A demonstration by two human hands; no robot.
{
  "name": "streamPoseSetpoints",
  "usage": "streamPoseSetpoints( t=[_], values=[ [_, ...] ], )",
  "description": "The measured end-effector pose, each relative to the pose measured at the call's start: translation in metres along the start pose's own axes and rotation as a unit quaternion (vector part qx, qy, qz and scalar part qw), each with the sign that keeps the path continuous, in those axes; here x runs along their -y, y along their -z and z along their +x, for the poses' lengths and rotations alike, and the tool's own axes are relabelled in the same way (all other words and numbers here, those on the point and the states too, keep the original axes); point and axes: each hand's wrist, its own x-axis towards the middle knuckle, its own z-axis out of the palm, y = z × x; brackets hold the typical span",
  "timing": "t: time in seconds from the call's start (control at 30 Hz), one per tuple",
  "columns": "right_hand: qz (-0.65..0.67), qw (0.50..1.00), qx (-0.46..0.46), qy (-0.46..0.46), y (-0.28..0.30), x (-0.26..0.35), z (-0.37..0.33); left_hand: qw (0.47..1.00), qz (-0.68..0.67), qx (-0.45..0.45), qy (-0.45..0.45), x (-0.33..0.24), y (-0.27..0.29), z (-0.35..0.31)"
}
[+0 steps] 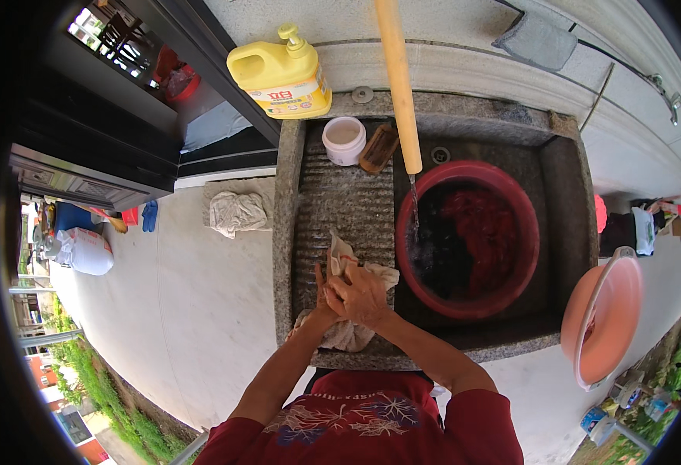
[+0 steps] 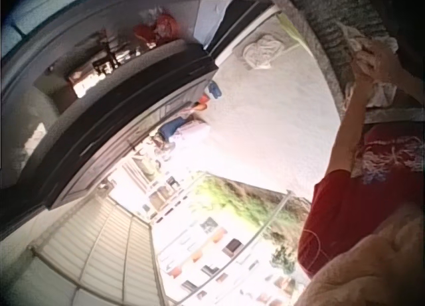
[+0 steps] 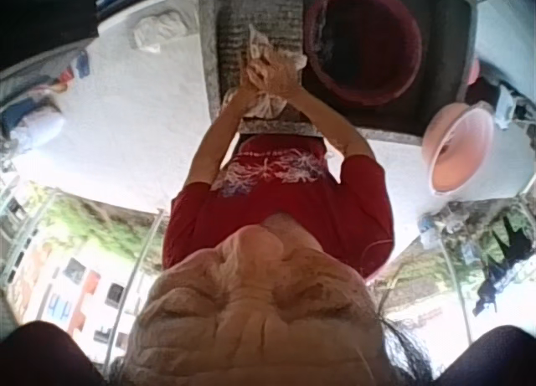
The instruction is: The person hand-washes a light-colored cloth on a stone washboard, then rinses it in a red basin and wrings it out. They place the cloth in a pink basin and begin washing a maroon cloth in the same manner.
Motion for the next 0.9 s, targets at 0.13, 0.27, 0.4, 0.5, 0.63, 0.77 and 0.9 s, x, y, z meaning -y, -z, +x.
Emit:
streamPoseSetpoints(
  t=[0.13, 0.27, 0.4, 0.5, 0.63, 0.77, 0.9],
  values=[
    [-0.124, 0.991, 0.005, -0.049, -0.03, -0.059, 0.074, 0.977, -0.159, 0.138, 0.017, -0.011, 0.035, 0.017],
    [-0.239, 0.97, -0.009, 0.03, -0.04, -0.068, 0.108, 0.952, -0.296, 0.009, 0.079, -0.009, 0.03, 0.015],
    [-0.151, 0.982, 0.097, 0.058, -0.02, -0.021, 0.047, 0.958, -0.242, -0.046, 0.147, -0.003, 0.006, 0.004],
    [-0.094, 0.991, 0.08, 0.054, -0.009, -0.018, 0.003, 0.971, -0.188, 0.007, 0.145, -0.007, 0.018, 0.009],
    [-0.204, 0.973, 0.098, -0.041, -0.021, -0.072, 0.057, 0.957, -0.223, 0.124, 0.14, -0.018, 0.046, 0.02],
    [-0.275, 0.952, -0.095, -0.099, -0.032, -0.052, 0.075, 0.958, -0.242, 0.015, 0.153, -0.02, 0.019, 0.02],
    [-0.284, 0.932, -0.01, -0.224, -0.01, -0.005, 0.035, 0.956, -0.247, 0.006, 0.159, -0.01, 0.015, 0.017]
  ],
)
